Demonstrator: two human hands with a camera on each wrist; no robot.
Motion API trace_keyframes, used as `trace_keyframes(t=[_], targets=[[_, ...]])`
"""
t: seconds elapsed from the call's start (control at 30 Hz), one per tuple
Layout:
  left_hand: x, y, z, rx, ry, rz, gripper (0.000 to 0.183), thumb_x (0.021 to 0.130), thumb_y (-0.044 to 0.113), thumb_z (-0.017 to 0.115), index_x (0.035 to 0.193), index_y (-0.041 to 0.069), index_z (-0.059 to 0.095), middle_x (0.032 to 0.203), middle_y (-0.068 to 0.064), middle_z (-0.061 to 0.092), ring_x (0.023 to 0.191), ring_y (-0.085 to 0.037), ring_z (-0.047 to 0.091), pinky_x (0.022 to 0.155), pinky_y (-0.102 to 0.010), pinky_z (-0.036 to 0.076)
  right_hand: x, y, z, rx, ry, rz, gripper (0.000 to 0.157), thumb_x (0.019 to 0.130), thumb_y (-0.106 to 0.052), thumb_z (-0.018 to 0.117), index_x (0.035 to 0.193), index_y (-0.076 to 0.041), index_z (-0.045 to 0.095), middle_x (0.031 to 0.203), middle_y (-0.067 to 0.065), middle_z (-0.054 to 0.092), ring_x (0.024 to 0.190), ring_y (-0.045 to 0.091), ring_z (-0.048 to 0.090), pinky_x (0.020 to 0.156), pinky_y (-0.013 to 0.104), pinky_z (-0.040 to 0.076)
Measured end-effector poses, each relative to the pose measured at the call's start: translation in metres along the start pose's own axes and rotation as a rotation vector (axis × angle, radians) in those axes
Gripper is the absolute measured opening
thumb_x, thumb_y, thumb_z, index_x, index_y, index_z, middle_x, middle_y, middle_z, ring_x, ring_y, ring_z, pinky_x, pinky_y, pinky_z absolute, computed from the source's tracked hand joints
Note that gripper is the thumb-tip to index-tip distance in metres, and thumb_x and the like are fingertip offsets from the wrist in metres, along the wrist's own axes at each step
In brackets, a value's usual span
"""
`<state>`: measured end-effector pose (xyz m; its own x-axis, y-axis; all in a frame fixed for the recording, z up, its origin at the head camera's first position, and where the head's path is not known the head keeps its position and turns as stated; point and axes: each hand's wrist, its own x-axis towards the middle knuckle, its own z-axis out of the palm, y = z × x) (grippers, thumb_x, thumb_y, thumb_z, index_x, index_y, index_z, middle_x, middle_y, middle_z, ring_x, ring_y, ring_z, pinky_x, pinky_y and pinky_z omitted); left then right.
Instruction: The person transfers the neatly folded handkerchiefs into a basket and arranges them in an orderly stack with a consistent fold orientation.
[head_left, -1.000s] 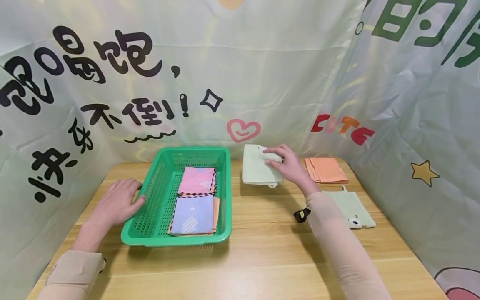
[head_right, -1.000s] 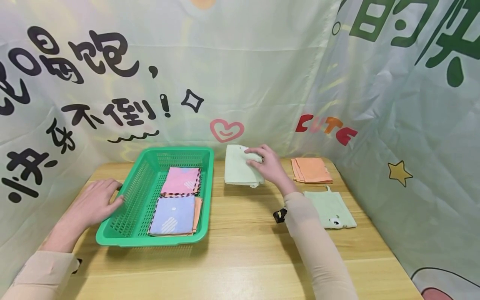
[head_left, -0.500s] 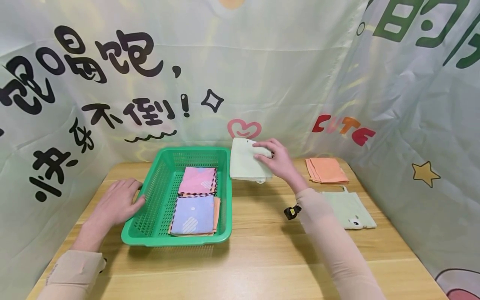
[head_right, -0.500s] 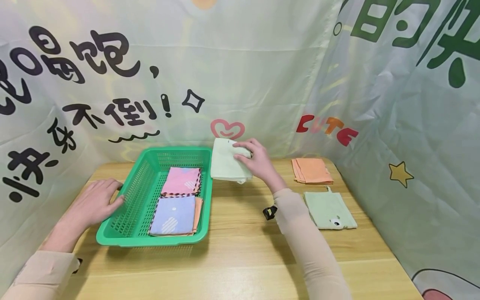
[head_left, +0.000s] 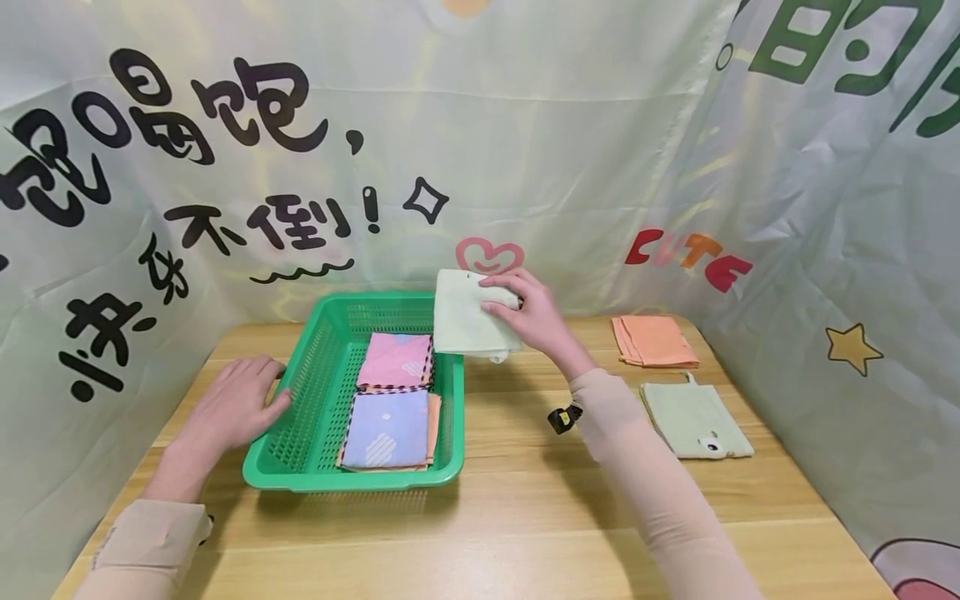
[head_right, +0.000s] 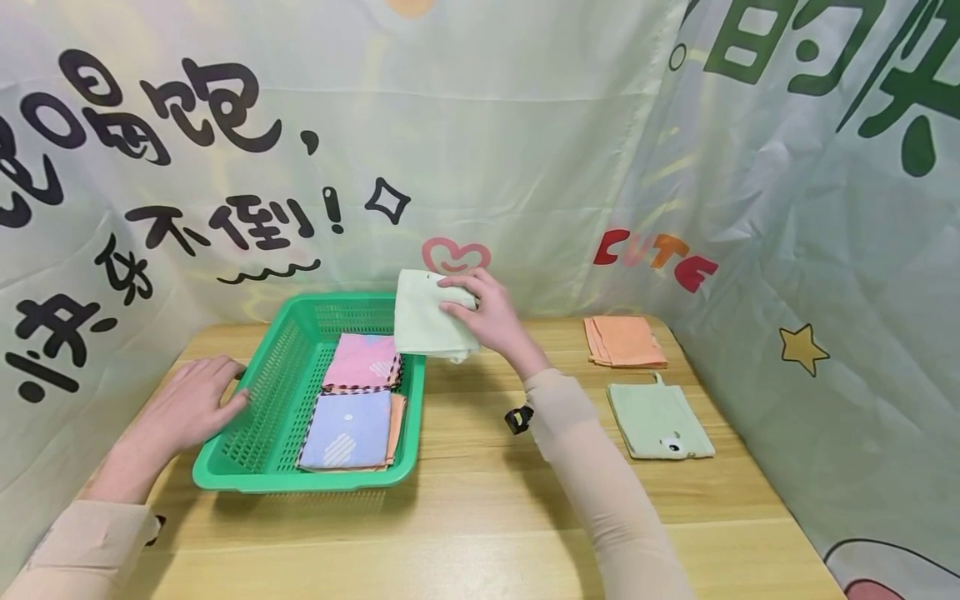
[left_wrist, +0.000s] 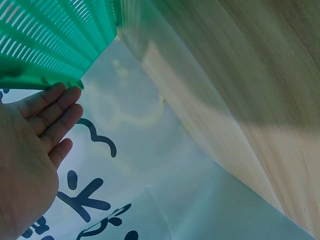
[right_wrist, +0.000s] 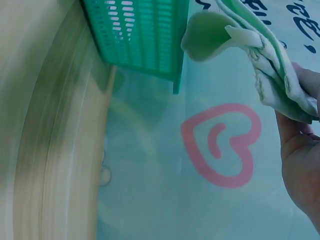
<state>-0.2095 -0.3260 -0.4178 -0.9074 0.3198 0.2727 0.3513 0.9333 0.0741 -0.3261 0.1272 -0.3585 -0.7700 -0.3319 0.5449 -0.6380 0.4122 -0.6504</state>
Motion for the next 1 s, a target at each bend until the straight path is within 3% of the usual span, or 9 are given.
trace_keyframes(t=[0.4,0.5,0.7,0.93,1.0], targets=[[0.000,0.000,0.000,-0.003,-0.006,-0.007,0.045,0.099,0.030,0.057,0.125,-0.008,0.059,0.121,-0.025,0.062,0.118,-0.047,0.055,0.108,-0.064,0.037,0.013,-0.019,0.029,0.065,-0.058,-0.003,0.032,0.092,-0.013,0.080,0.124,-0.011,0.075,0.125,0.009,0.063,0.118,0.030,0.057,0.082,0.035,0.057],[0.000,0.000,-0.001,-0.005,-0.006,-0.004,0.046,0.099,0.029,0.057,0.125,-0.008,0.059,0.122,-0.026,0.062,0.119,-0.047,0.055,0.108,-0.065,0.036,0.016,-0.023,0.038,0.073,-0.075,-0.009,0.032,0.092,-0.013,0.080,0.124,-0.011,0.075,0.124,0.009,0.064,0.117,0.032,0.057,0.082,0.034,0.057],[0.001,0.001,-0.003,-0.009,-0.004,-0.005,0.045,0.099,0.029,0.056,0.125,-0.009,0.059,0.123,-0.027,0.062,0.120,-0.047,0.054,0.109,-0.065,0.036,0.019,-0.027,0.057,0.092,-0.107,-0.019,0.032,0.092,-0.012,0.080,0.123,-0.011,0.075,0.120,0.008,0.063,0.105,0.023,0.058,0.080,0.031,0.054],[0.001,0.001,-0.002,-0.012,-0.002,-0.002,0.044,0.099,0.028,0.057,0.124,-0.009,0.059,0.122,-0.026,0.062,0.119,-0.047,0.054,0.109,-0.065,0.036,0.018,-0.028,0.079,0.096,-0.168,-0.019,0.031,0.093,-0.015,0.079,0.124,-0.013,0.074,0.123,0.005,0.062,0.117,0.021,0.058,0.106,0.040,0.050],[0.000,0.001,-0.002,-0.015,0.000,0.001,0.044,0.099,0.027,0.057,0.124,-0.009,0.059,0.121,-0.026,0.062,0.119,-0.047,0.055,0.109,-0.065,0.036,0.018,-0.028,0.085,0.096,-0.184,-0.013,0.032,0.093,-0.017,0.079,0.124,-0.014,0.074,0.122,0.004,0.061,0.117,0.020,0.057,0.107,0.042,0.049]])
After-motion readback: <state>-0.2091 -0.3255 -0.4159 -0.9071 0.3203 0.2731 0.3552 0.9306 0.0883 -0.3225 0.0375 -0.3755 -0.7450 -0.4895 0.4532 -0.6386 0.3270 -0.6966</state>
